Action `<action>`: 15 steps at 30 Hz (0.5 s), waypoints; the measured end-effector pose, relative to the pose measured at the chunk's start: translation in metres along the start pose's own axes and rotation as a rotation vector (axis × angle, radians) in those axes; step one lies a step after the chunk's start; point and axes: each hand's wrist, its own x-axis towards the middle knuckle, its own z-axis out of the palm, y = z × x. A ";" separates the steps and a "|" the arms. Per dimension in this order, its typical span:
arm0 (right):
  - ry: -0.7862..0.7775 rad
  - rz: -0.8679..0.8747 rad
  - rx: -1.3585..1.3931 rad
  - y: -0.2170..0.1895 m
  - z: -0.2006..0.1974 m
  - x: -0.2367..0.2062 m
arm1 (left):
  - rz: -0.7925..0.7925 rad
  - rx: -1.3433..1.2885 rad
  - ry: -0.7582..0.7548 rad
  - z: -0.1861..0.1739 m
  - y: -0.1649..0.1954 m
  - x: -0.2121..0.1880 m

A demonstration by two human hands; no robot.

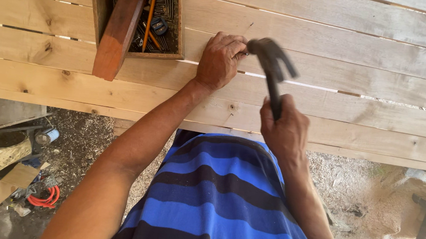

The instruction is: The person hammers nails into a slatted wooden plank structure, taking nails one at a time from a wooden compartment box on the work surface. They position each nail on the wood with one hand and drive it in with a claw hammer, repeating across different spots on the planks.

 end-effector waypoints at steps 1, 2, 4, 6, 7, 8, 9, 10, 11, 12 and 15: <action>0.001 -0.019 -0.020 0.001 0.004 0.002 | 0.009 0.006 0.001 0.000 0.000 0.000; 0.001 -0.038 -0.039 0.001 0.006 0.004 | 0.018 0.014 0.000 0.000 -0.001 0.000; 0.025 -0.054 -0.060 -0.001 0.005 0.002 | 0.025 0.018 0.004 0.001 -0.001 0.000; 0.072 -0.048 -0.050 -0.004 -0.003 -0.004 | 0.025 0.024 0.004 0.000 -0.002 -0.001; 0.091 -0.042 -0.030 -0.006 -0.009 -0.010 | 0.016 0.010 -0.005 0.000 -0.002 -0.002; 0.111 -0.035 -0.013 -0.007 -0.015 -0.015 | 0.007 -0.007 -0.013 -0.001 -0.002 -0.002; 0.139 -0.032 0.008 -0.008 -0.019 -0.017 | 0.006 -0.021 -0.019 -0.001 -0.003 -0.003; 0.156 -0.069 0.010 -0.008 -0.022 -0.018 | -0.002 -0.029 -0.020 -0.002 -0.003 -0.003; 0.178 -0.108 0.015 -0.008 -0.022 -0.017 | -0.003 -0.036 -0.019 -0.002 -0.003 -0.003; 0.200 -0.148 0.019 -0.007 -0.021 -0.015 | -0.004 -0.043 -0.019 -0.003 -0.003 -0.003; 0.099 -0.002 -0.042 -0.001 -0.002 -0.001 | -0.008 -0.038 -0.015 -0.004 0.000 0.000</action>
